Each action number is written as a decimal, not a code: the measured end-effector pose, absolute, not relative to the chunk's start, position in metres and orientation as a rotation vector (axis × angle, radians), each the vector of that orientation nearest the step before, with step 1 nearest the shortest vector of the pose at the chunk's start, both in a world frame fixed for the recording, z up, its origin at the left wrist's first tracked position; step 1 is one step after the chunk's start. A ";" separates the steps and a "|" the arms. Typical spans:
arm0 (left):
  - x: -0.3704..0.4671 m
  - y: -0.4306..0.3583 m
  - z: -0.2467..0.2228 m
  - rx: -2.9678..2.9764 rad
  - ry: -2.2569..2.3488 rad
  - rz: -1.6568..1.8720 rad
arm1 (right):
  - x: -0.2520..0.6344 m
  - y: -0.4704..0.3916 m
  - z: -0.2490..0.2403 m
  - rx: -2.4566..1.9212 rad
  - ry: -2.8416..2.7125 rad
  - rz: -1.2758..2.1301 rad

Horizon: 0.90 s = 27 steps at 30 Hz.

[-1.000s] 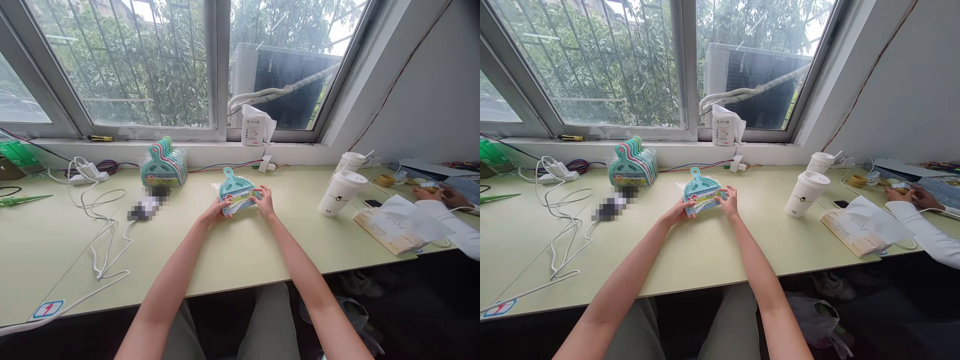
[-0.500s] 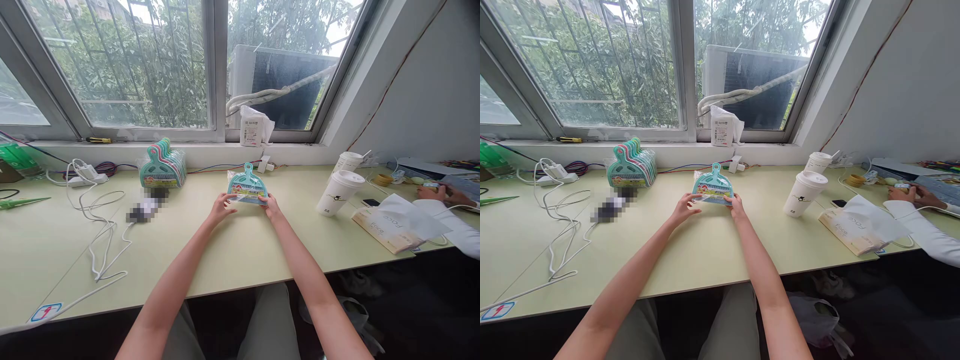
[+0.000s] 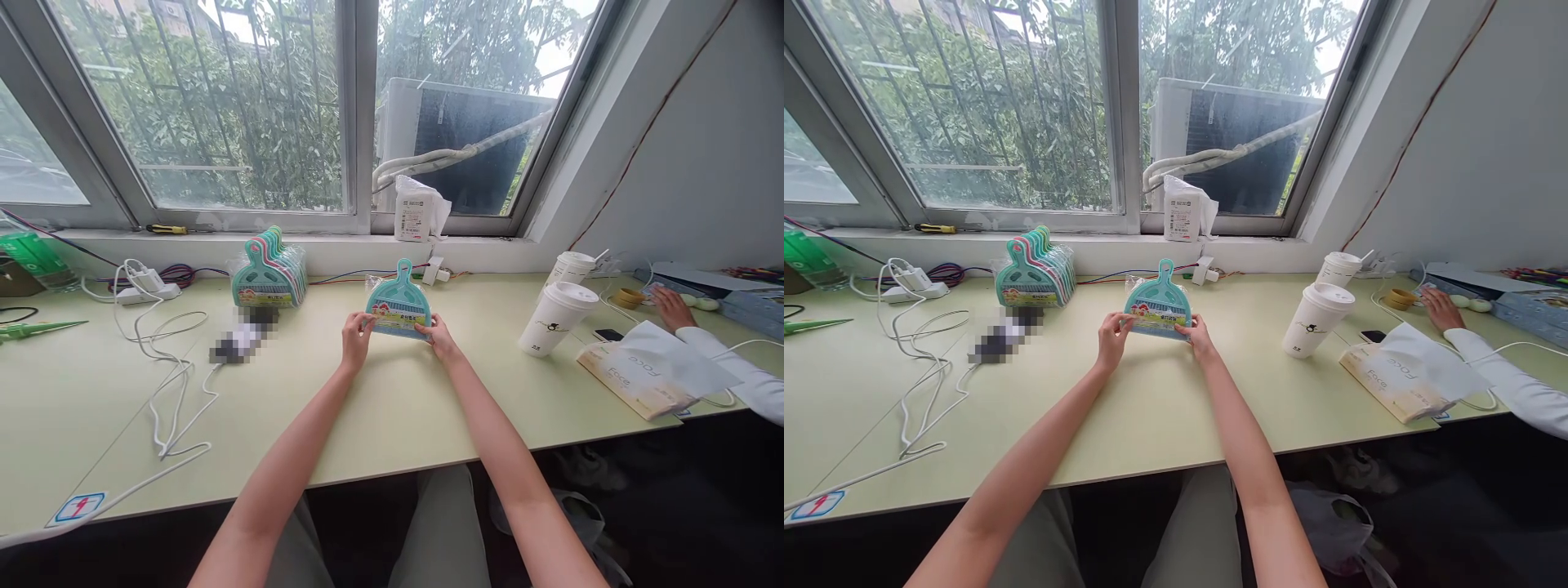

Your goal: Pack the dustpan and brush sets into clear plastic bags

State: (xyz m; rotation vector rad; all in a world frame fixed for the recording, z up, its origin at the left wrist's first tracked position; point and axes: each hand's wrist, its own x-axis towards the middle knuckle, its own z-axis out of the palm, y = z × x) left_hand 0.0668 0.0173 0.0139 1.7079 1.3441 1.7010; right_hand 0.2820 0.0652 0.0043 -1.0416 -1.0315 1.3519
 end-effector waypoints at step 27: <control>0.038 0.037 -0.003 1.705 1.626 1.418 | 0.261 0.062 -0.003 -1.087 -1.455 0.872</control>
